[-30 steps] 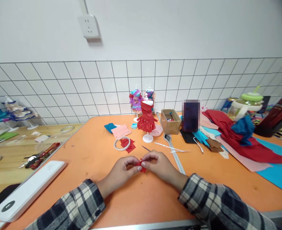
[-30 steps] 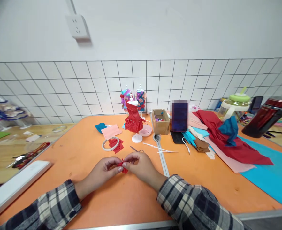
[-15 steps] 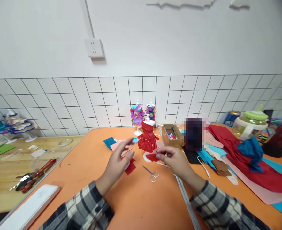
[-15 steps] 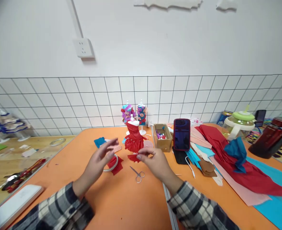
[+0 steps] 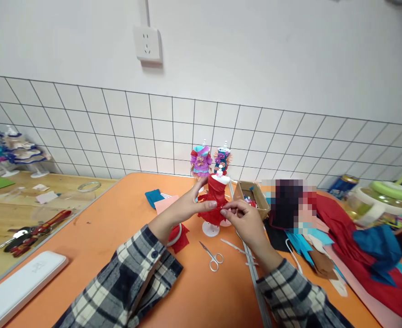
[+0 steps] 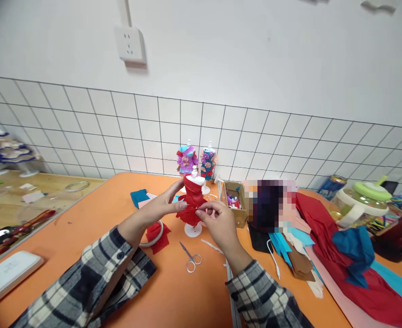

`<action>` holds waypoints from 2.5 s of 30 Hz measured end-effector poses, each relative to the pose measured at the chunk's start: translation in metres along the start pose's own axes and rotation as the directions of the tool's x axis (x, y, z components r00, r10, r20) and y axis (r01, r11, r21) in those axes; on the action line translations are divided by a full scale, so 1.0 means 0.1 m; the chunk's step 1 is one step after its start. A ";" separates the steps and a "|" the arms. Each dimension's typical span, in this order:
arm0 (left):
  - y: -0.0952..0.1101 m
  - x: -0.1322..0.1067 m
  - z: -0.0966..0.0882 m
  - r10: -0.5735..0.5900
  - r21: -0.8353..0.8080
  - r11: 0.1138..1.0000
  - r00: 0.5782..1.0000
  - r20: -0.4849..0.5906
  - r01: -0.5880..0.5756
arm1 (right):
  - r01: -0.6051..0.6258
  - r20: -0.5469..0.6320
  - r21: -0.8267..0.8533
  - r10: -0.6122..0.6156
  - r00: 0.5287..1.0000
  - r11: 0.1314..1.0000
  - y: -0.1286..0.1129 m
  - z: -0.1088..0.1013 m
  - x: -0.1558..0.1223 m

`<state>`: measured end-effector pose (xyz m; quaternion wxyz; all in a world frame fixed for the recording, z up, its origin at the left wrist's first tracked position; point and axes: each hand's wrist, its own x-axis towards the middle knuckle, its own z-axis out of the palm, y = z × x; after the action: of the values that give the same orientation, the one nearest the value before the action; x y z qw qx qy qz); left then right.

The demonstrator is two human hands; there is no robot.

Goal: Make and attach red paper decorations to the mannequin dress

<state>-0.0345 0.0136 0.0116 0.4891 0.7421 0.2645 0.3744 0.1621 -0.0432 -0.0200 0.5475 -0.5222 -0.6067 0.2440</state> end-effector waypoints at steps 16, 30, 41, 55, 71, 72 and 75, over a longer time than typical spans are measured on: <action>-0.01 0.06 0.26 0.071 0.213 0.976 0.992 -0.107 -0.047 | 0.040 -0.022 -0.068 -0.042 0.999 0.997 0.09 0.03 0.05; -0.06 0.10 0.27 0.028 0.138 0.990 0.991 -0.134 -0.010 | -0.010 -0.023 -0.073 0.008 1.000 0.997 0.05 0.03 0.06; -0.04 0.08 0.27 0.055 0.173 0.984 0.991 -0.123 -0.033 | -0.060 -0.016 -0.117 0.059 0.998 0.991 -0.01 -0.01 0.10; -0.03 0.07 0.28 0.053 0.119 0.992 0.992 -0.117 -0.039 | 0.075 0.034 -0.217 -0.070 0.997 0.973 -0.06 -0.10 0.11; -0.05 0.06 0.25 0.024 0.176 0.984 0.994 -0.108 -0.004 | 0.160 0.024 -0.332 -0.162 0.987 0.930 -0.03 -0.09 0.10; -0.07 0.07 0.24 0.028 0.155 0.988 0.994 -0.106 -0.011 | 0.180 0.013 -0.344 -0.187 0.982 0.922 -0.02 -0.07 0.09; -0.14 0.08 0.23 0.041 0.113 0.993 0.992 -0.119 -0.028 | 0.231 -0.008 -0.362 -0.251 0.968 0.903 0.01 -0.02 0.07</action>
<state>-0.0113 0.0130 -0.0043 0.4235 0.7486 0.3011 0.4117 0.1654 -0.0371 -0.0173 0.4853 -0.5405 -0.6858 0.0454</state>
